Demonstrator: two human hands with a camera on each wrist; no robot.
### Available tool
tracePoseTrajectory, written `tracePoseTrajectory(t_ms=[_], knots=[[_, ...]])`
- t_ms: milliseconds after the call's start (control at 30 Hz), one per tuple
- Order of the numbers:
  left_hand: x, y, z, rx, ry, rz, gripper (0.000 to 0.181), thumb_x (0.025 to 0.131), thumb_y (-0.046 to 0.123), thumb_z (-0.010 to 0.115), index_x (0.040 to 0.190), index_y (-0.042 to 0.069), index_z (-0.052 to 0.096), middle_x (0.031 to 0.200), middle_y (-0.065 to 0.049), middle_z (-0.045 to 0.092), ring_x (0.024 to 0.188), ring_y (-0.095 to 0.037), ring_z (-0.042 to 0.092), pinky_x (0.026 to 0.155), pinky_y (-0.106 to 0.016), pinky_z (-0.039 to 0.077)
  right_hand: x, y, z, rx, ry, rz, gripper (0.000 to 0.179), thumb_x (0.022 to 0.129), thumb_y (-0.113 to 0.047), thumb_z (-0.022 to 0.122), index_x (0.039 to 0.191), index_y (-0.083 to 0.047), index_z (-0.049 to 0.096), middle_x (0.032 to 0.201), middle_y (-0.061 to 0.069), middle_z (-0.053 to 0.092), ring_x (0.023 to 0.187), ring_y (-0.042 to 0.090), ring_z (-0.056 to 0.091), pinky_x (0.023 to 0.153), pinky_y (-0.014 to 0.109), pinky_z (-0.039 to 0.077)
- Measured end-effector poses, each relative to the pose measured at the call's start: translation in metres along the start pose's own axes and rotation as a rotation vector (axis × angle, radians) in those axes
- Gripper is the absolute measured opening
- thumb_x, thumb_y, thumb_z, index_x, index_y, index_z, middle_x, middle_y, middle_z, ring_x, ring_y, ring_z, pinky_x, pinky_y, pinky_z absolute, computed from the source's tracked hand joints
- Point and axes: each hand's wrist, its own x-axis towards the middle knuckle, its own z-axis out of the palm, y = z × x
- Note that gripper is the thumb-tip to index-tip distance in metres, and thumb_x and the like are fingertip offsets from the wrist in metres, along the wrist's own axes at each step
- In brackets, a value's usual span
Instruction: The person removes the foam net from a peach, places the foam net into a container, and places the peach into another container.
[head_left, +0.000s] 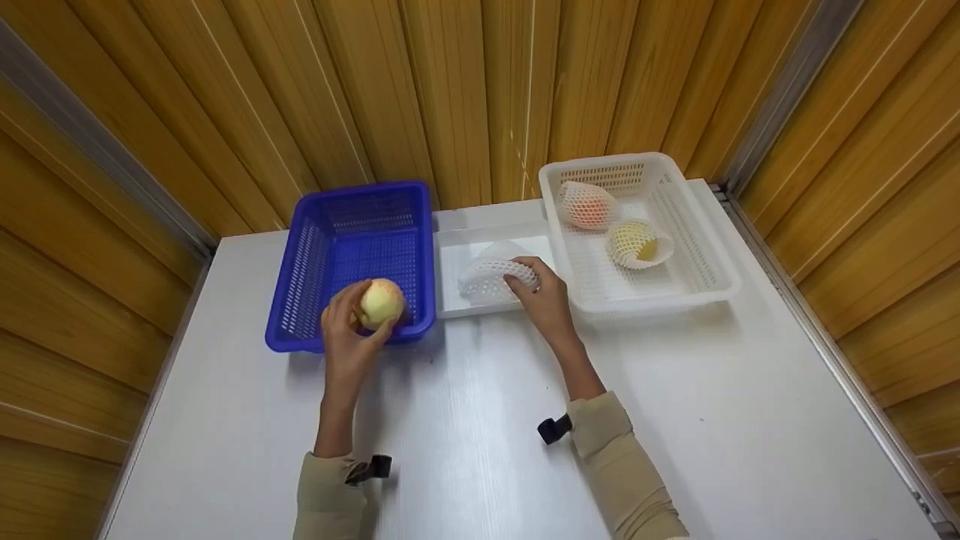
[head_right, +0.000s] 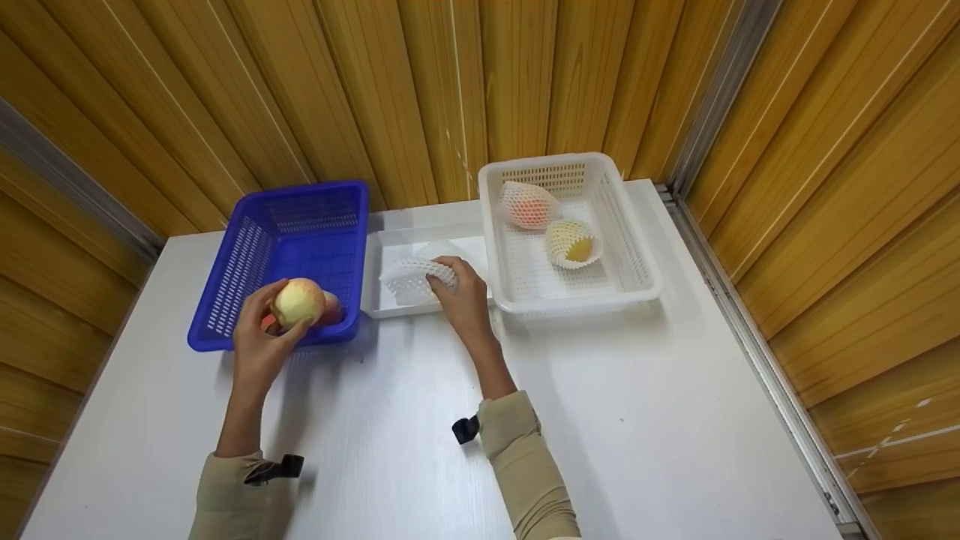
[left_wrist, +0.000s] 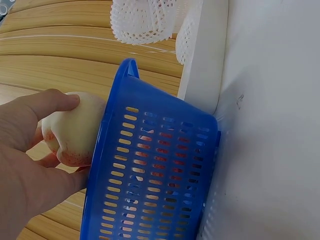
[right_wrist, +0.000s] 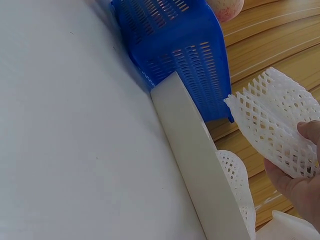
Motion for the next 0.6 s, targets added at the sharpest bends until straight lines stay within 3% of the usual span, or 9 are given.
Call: tracePoseTrajectory(t_ms=[200, 600], knots=[[0.005, 0.0, 0.0, -0.017, 0.005, 0.025, 0.062, 0.079, 0.003, 0.086, 0.136, 0.012, 0.061, 0.139, -0.01, 0.054, 0.127, -0.027, 0.044, 0.103, -0.05, 0.051, 0.004, 0.002, 0.004, -0.003, -0.005, 0.019, 0.03, 0.095, -0.022, 0.073, 0.122, -0.01, 0.067, 0.126, 0.006, 0.07, 0.127, 0.023, 0.06, 0.112, 0.042, 0.042], [0.018, -0.003, -0.002, -0.056, -0.028, 0.057, 0.064, 0.079, -0.002, 0.084, 0.137, 0.01, 0.06, 0.138, -0.012, 0.051, 0.128, -0.027, 0.05, 0.105, -0.051, 0.05, 0.006, 0.01, 0.015, 0.019, -0.001, 0.067, 0.031, 0.095, -0.025, 0.073, 0.122, -0.011, 0.068, 0.123, 0.006, 0.071, 0.121, 0.023, 0.061, 0.106, 0.045, 0.045]])
